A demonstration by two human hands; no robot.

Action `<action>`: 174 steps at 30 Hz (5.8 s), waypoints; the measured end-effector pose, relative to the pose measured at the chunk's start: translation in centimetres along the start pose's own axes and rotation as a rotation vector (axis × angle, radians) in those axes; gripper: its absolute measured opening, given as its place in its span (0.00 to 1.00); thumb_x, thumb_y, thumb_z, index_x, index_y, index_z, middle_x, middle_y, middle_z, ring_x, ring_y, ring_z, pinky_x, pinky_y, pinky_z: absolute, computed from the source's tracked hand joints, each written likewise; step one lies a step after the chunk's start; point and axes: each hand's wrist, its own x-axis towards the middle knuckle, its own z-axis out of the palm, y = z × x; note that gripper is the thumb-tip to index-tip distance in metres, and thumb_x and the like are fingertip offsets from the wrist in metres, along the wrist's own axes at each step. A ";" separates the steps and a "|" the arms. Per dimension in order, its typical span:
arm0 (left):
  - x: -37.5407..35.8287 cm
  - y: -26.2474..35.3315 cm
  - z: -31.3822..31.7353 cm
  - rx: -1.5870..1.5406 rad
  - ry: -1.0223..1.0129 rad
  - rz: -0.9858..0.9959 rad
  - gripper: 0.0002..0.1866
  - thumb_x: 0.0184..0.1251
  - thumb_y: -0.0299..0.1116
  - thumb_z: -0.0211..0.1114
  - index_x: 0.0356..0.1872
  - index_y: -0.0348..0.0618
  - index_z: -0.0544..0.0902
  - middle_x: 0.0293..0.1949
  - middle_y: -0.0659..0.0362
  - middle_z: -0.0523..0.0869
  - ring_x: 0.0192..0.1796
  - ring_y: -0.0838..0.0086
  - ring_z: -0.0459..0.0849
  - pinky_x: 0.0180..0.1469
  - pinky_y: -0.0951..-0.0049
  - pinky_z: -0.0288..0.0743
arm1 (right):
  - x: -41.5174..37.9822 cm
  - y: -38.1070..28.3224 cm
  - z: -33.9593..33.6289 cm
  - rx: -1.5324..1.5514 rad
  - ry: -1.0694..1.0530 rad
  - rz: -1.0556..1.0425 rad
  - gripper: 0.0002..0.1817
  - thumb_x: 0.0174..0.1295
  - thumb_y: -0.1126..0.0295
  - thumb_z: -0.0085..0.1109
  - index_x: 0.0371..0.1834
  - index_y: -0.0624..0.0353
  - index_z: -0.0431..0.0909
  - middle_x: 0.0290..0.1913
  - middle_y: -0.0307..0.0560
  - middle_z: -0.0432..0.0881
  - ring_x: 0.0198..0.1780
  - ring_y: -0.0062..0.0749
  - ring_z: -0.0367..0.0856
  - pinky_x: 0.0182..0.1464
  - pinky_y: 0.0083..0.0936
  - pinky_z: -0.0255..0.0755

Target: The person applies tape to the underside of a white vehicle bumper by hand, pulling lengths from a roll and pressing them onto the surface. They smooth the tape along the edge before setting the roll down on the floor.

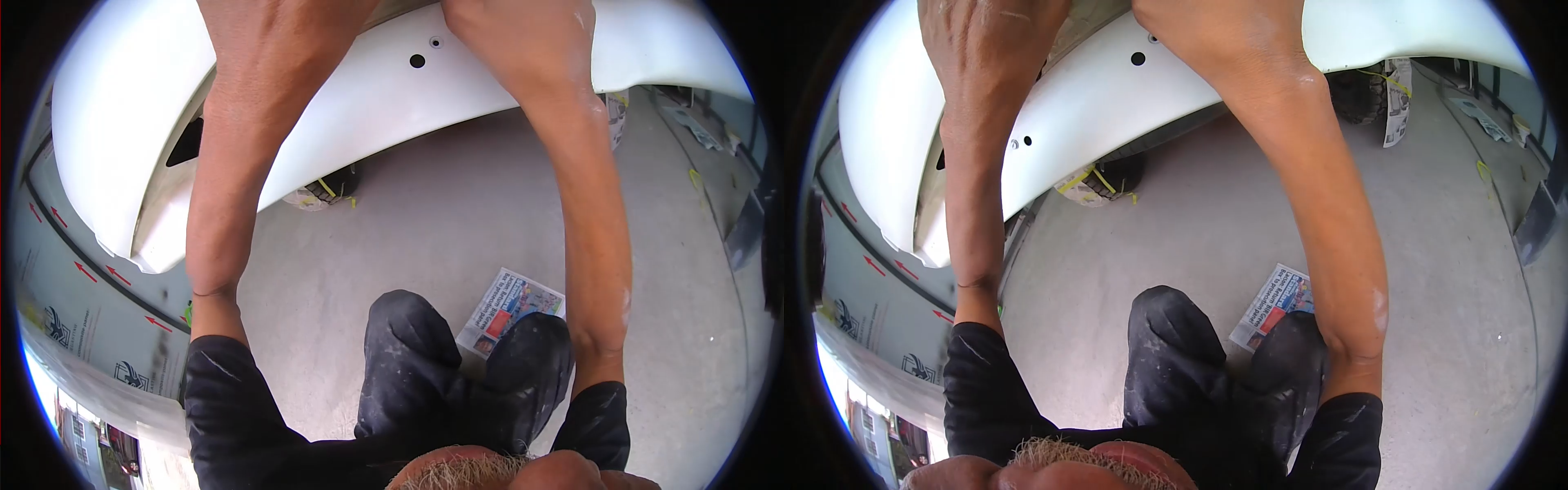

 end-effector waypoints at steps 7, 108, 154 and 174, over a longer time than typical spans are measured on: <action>0.7 0.8 -1.2 -0.039 -0.166 -0.059 0.52 0.49 0.29 0.81 0.80 0.55 0.67 0.77 0.51 0.70 0.78 0.52 0.67 0.81 0.48 0.60 | 0.1 0.9 -0.9 -0.014 -0.015 -0.081 0.08 0.65 0.69 0.60 0.36 0.62 0.84 0.33 0.61 0.87 0.40 0.61 0.87 0.45 0.51 0.79; 2.3 3.2 2.3 0.127 -0.069 0.025 0.52 0.52 0.22 0.77 0.81 0.62 0.65 0.79 0.48 0.66 0.80 0.50 0.64 0.82 0.50 0.61 | -17.9 8.2 -13.0 -0.062 -0.049 0.595 0.12 0.72 0.72 0.65 0.53 0.66 0.87 0.34 0.51 0.90 0.33 0.28 0.89 0.40 0.24 0.79; 2.8 5.4 -8.9 -0.353 -1.096 -0.107 0.44 0.67 0.31 0.58 0.84 0.35 0.51 0.19 0.54 0.82 0.15 0.66 0.77 0.22 0.60 0.74 | -3.7 3.8 -2.3 0.403 0.306 -0.007 0.13 0.60 0.70 0.68 0.45 0.65 0.82 0.44 0.59 0.87 0.46 0.53 0.86 0.47 0.41 0.79; 2.2 6.3 -7.9 -0.337 -1.141 0.015 0.40 0.75 0.33 0.50 0.80 0.18 0.47 0.15 0.54 0.82 0.15 0.61 0.81 0.23 0.57 0.77 | 0.6 3.0 0.4 0.674 0.110 0.209 0.11 0.66 0.75 0.61 0.43 0.71 0.89 0.35 0.60 0.91 0.35 0.39 0.90 0.42 0.33 0.79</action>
